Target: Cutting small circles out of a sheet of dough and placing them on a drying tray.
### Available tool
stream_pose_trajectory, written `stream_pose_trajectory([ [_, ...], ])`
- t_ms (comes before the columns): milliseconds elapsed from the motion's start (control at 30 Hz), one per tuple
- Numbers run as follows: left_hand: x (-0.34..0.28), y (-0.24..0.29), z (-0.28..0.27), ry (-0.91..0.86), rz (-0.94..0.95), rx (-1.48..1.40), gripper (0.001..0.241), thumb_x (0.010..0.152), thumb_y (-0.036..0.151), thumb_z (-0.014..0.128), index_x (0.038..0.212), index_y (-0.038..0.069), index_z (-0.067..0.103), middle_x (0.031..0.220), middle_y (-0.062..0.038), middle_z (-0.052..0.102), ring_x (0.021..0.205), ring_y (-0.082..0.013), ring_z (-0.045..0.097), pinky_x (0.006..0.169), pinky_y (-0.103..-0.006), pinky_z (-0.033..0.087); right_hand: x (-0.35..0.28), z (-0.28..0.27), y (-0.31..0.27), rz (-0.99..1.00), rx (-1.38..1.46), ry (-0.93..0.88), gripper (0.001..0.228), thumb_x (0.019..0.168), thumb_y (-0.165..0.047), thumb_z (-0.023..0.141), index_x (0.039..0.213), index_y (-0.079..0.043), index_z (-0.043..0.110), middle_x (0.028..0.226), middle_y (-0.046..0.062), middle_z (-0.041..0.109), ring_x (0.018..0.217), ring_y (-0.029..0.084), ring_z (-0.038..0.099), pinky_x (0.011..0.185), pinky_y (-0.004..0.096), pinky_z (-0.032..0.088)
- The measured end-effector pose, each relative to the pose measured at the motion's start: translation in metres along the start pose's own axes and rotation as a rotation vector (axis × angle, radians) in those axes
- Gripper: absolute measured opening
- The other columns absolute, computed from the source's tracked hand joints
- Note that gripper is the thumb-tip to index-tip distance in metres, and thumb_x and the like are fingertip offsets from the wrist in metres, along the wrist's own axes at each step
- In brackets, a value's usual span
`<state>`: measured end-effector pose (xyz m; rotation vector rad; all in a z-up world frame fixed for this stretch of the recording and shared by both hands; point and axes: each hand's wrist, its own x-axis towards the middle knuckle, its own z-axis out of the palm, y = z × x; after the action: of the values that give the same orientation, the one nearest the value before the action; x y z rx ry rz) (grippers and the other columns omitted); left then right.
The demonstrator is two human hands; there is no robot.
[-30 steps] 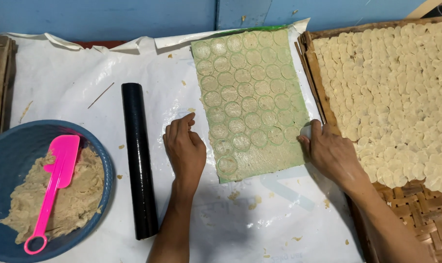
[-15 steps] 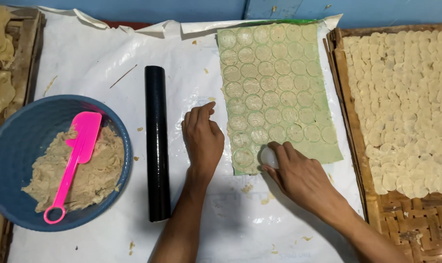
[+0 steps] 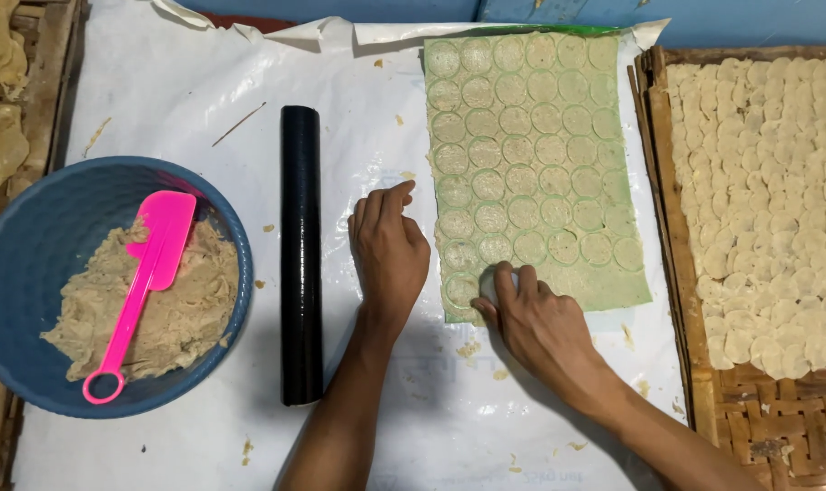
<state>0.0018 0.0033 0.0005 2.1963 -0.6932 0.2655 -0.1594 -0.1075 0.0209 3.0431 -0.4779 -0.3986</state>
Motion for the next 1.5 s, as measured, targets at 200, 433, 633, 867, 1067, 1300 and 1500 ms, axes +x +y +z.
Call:
stream_pose_trajectory([
  [200, 0.000, 0.001, -0.001, 0.007, 0.005, -0.019, 0.042, 0.084, -0.014, 0.055, 0.118, 0.008, 0.067, 0.098, -0.006, 0.063, 0.093, -0.0259, 0.061, 0.081, -0.0388, 0.044, 0.000, 0.005, 0.000, 0.035, 0.028, 0.033, 0.051, 0.107, -0.048, 0.030, 0.134, -0.006, 0.042, 0.095, 0.013, 0.058, 0.079, 0.034, 0.076, 0.062, 0.049, 0.060],
  [433, -0.001, 0.000, 0.000, 0.010, 0.014, -0.016, 0.042, 0.084, -0.013, 0.056, 0.118, 0.008, 0.068, 0.098, -0.006, 0.064, 0.094, -0.0258, 0.062, 0.081, -0.0387, 0.044, -0.003, -0.011, 0.020, -0.002, 0.186, -0.134, 0.055, 0.106, -0.051, 0.024, 0.139, -0.010, 0.038, 0.100, 0.013, 0.061, 0.086, 0.038, 0.077, 0.072, 0.055, 0.060],
  [633, 0.000, 0.001, -0.004, 0.004, 0.009, -0.002, 0.042, 0.083, -0.014, 0.057, 0.118, 0.008, 0.068, 0.098, -0.005, 0.064, 0.094, -0.0257, 0.062, 0.081, -0.0388, 0.044, -0.021, -0.014, 0.053, 0.139, 0.271, -0.016, 0.053, 0.103, -0.048, 0.040, 0.136, -0.007, 0.044, 0.097, 0.019, 0.065, 0.077, 0.044, 0.076, 0.067, 0.057, 0.059],
  [867, -0.001, 0.000, 0.000, 0.002, 0.017, -0.002, 0.043, 0.083, -0.016, 0.057, 0.118, 0.007, 0.067, 0.098, -0.006, 0.063, 0.093, -0.0260, 0.062, 0.080, -0.0384, 0.044, -0.020, -0.018, 0.048, 0.064, 0.229, -0.090, 0.051, 0.103, -0.044, 0.037, 0.138, -0.009, 0.045, 0.099, 0.015, 0.063, 0.083, 0.041, 0.076, 0.069, 0.055, 0.061],
  [1067, 0.000, 0.000, 0.003, 0.005, 0.027, 0.002, 0.043, 0.084, -0.015, 0.056, 0.118, 0.008, 0.067, 0.098, -0.005, 0.063, 0.093, -0.0254, 0.062, 0.080, -0.0384, 0.044, -0.013, -0.007, 0.043, 0.047, 0.141, -0.082, 0.052, 0.105, -0.046, 0.031, 0.136, -0.007, 0.046, 0.097, 0.013, 0.062, 0.084, 0.035, 0.076, 0.067, 0.050, 0.062],
  [1300, -0.001, -0.003, 0.005, 0.013, 0.029, 0.000, 0.043, 0.084, -0.015, 0.054, 0.119, 0.009, 0.067, 0.098, -0.004, 0.063, 0.093, -0.0243, 0.062, 0.081, -0.0380, 0.045, -0.011, 0.002, 0.048, 0.014, 0.098, -0.095, 0.051, 0.106, -0.045, 0.029, 0.136, -0.006, 0.043, 0.099, 0.016, 0.062, 0.083, 0.039, 0.077, 0.067, 0.053, 0.062],
  [1500, -0.002, -0.002, 0.003, 0.007, 0.027, -0.028, 0.043, 0.084, -0.015, 0.053, 0.119, 0.006, 0.067, 0.098, -0.007, 0.063, 0.094, -0.0261, 0.062, 0.081, -0.0395, 0.045, -0.014, -0.006, 0.036, 0.107, 0.107, -0.115, 0.052, 0.107, -0.046, 0.024, 0.136, -0.007, 0.041, 0.099, 0.015, 0.061, 0.082, 0.037, 0.077, 0.067, 0.051, 0.062],
])
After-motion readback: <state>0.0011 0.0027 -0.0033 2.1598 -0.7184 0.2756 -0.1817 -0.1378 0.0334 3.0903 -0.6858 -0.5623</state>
